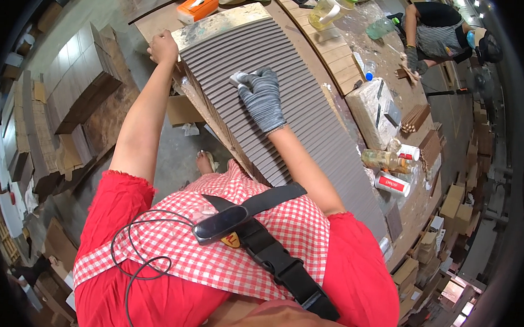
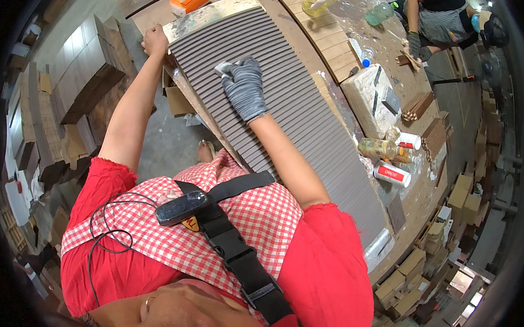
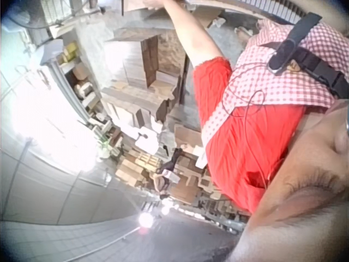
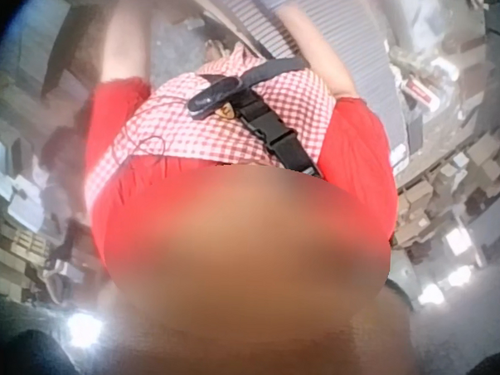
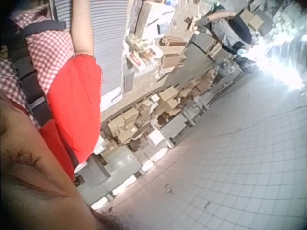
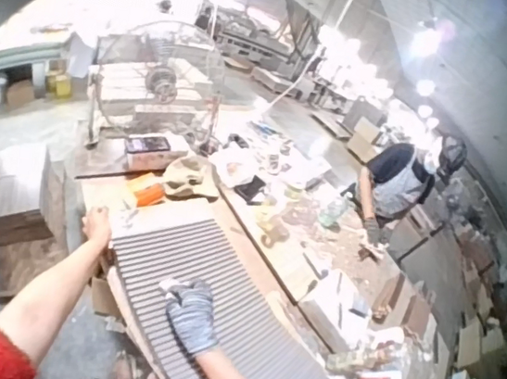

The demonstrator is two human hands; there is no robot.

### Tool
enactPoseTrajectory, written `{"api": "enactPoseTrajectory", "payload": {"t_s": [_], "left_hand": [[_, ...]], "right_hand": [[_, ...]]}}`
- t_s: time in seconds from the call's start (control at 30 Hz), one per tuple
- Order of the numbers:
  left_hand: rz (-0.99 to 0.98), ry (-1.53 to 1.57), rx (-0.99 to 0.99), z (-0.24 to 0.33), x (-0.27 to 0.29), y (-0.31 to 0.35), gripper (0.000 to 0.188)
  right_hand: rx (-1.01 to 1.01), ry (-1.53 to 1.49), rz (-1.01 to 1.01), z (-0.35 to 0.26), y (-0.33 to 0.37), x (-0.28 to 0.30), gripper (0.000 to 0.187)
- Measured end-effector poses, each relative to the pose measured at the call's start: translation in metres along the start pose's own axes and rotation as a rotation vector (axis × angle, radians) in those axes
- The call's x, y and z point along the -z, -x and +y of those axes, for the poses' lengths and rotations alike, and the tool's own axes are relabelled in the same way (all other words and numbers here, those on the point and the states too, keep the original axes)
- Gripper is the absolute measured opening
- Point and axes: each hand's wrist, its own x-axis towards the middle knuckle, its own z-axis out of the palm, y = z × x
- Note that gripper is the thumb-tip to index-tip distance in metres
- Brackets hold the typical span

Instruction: The person wipes individual slats of a wooden venetian blind panel by hand. The person handles a small cleaning block to rub across the surface of the slats, then turns the blind panel over to clean the other side.

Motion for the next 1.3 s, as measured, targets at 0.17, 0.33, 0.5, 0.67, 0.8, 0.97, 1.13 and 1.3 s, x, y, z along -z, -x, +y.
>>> {"api": "enactPoseTrajectory", "payload": {"t_s": [0.17,0.33,0.5,0.67,0.8,0.97,1.13,1.3], "left_hand": [[0.018,0.013,-0.012,0.003,-0.001,-0.002,0.046],[0.03,0.019,-0.029,-0.006,0.002,-0.003,0.046],[0.016,0.024,-0.028,0.001,0.007,0.004,0.047],[0.024,0.031,-0.035,0.002,-0.001,0.002,0.047],[0.043,0.007,-0.026,-0.015,0.0,-0.001,0.046],[0.022,0.026,-0.049,-0.009,-0.006,0.002,0.046],[0.035,0.02,-0.026,-0.013,-0.006,0.0,0.046],[0.027,0.032,-0.031,-0.005,-0.002,0.006,0.047]], "right_hand": [[0.051,-0.094,-0.006,-0.022,0.016,-0.022,0.022],[0.137,-0.157,-0.139,-0.052,0.025,-0.031,0.023],[0.062,-0.162,0.022,-0.035,0.017,-0.012,0.022],[-0.038,0.086,0.103,0.008,0.0,0.014,0.023],[-0.055,-0.068,0.078,0.023,0.002,-0.012,0.021],[0.098,-0.093,-0.124,-0.031,0.019,-0.011,0.019],[0.095,-0.117,-0.052,0.015,0.006,0.002,0.018],[-0.05,0.138,0.142,0.088,-0.031,0.037,0.015]]}}
